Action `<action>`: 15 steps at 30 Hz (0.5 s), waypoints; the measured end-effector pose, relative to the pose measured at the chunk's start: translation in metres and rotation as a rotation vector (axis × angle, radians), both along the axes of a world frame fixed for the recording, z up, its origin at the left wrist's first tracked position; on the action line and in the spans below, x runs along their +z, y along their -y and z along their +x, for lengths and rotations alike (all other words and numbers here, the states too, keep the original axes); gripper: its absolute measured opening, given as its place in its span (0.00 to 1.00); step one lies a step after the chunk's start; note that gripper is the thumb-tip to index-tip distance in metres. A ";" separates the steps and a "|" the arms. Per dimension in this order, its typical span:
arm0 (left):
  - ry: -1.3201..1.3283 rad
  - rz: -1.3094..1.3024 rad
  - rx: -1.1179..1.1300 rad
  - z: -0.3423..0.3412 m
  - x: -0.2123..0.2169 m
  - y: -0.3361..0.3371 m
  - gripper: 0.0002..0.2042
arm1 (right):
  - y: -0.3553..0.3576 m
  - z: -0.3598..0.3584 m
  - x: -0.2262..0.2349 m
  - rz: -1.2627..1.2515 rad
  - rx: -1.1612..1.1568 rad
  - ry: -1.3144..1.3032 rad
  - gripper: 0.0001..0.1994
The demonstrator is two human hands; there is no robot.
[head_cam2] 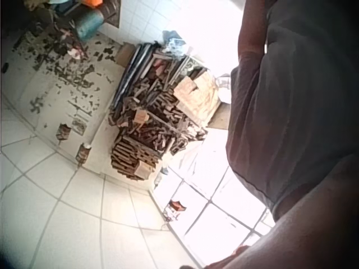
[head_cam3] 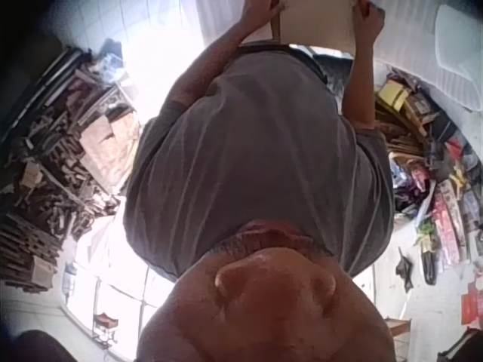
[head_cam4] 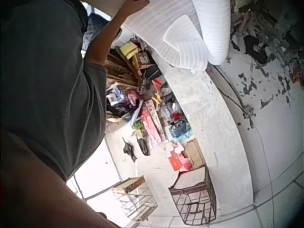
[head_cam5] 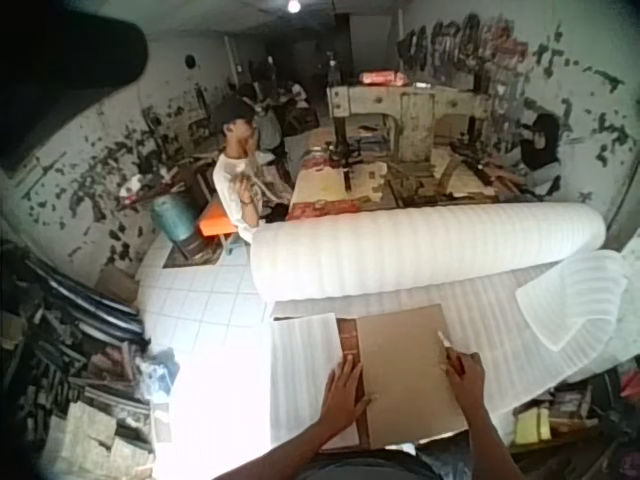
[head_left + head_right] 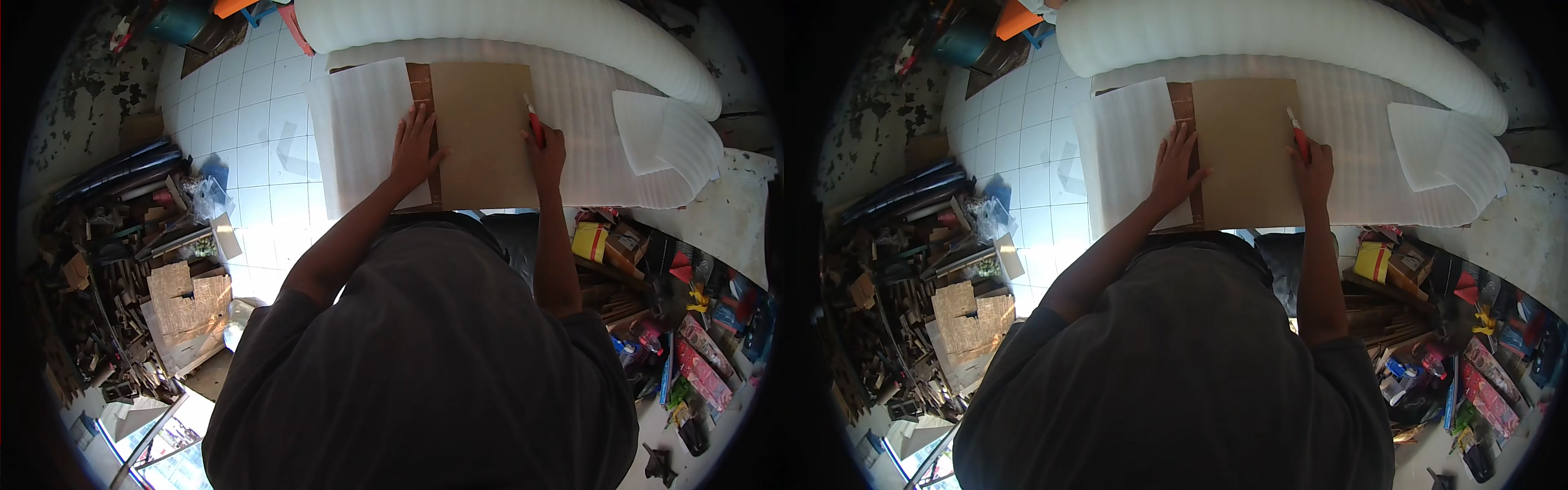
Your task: The person places a cardboard template over sheets of foam padding, cuts around the edges of the template with a utility knife, and gathers the cut foam pieces.
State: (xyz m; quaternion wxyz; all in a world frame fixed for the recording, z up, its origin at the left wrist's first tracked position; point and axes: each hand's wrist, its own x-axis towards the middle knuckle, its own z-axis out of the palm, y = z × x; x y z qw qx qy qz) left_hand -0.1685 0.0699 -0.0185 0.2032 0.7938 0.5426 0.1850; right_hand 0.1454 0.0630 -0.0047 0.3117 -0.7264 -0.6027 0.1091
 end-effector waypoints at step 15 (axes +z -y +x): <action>0.040 -0.001 -0.040 -0.001 0.001 -0.001 0.42 | -0.004 0.023 0.009 -0.035 0.077 -0.126 0.16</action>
